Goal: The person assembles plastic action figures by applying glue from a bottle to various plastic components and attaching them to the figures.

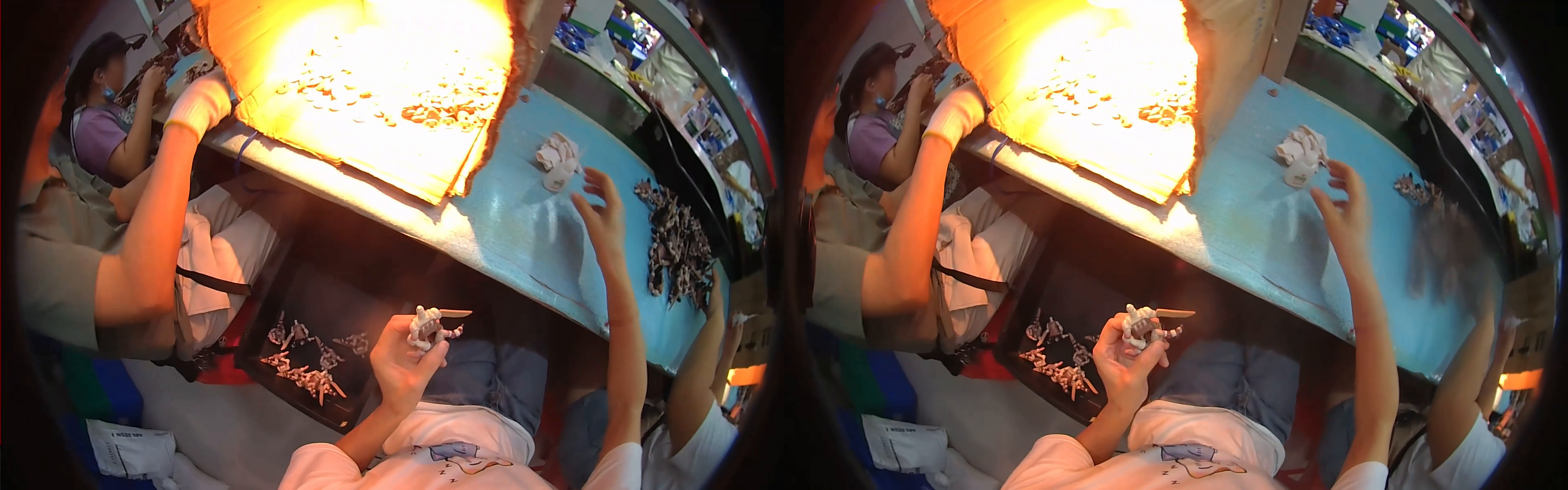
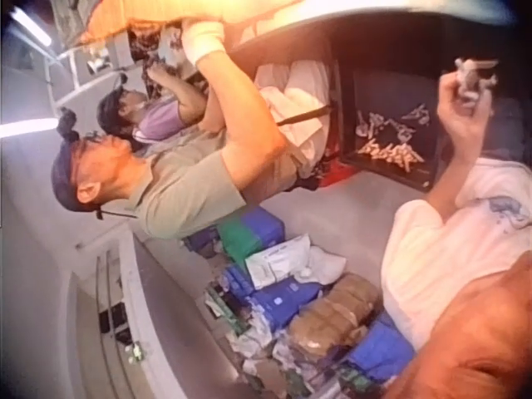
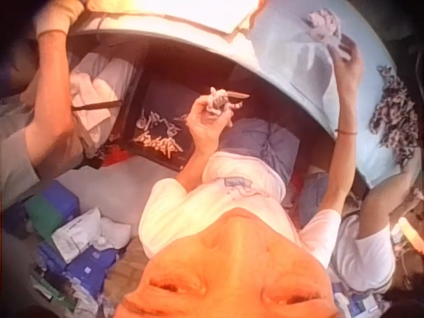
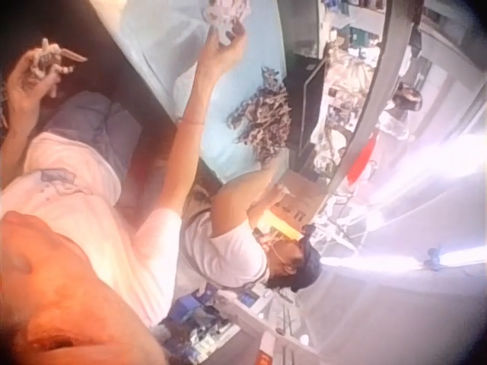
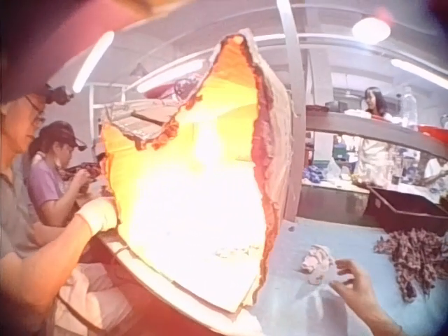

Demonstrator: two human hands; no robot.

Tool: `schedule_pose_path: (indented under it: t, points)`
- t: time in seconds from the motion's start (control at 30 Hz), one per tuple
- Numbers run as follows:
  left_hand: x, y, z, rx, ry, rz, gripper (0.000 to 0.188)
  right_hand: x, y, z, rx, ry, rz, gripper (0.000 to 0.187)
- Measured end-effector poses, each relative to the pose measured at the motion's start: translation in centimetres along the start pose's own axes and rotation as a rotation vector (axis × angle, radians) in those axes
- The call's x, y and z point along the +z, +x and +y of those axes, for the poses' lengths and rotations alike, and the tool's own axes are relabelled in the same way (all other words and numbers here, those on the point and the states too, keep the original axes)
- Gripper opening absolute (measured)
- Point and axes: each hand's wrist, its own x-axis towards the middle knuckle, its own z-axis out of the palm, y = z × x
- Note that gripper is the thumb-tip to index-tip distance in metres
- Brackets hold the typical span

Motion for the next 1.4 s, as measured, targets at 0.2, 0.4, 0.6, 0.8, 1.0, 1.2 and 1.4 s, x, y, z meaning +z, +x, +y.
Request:
schedule_pose_path:
  t: [0.2,0.4,0.6,0.8,1.0,1.2,1.4]
  points:
    - [-2.1,0.4,-0.2,0.021,-0.029,-0.048,0.027,-0.2,-2.6,-12.2,-0.483,-0.108,-0.388,0.028]
    - [-4.0,-0.4,0.9,0.015,-0.090,0.068,0.028,9.2,3.2,-18.9,-0.785,-0.375,-0.498,0.011]
    - [-4.5,-1.6,1.7,-0.034,-0.146,0.110,0.028,15.3,11.7,-19.7,-0.477,-0.591,-0.624,0.018]
    - [-6.5,-1.5,1.9,0.071,-0.122,0.138,0.027,18.4,12.0,-20.9,-0.485,-0.517,-0.605,0.018]
    - [-6.8,-1.1,2.3,0.058,-0.166,0.147,0.026,20.4,12.0,-21.7,-0.470,-0.440,-0.588,0.018]
    - [-7.0,-1.1,1.7,0.055,-0.153,0.118,0.028,20.7,11.4,-20.9,-0.403,-0.360,-0.556,0.018]
    - [-5.8,-1.1,1.7,0.014,-0.107,0.146,0.028,16.1,8.6,-17.9,-0.826,-0.187,-0.407,0.011]
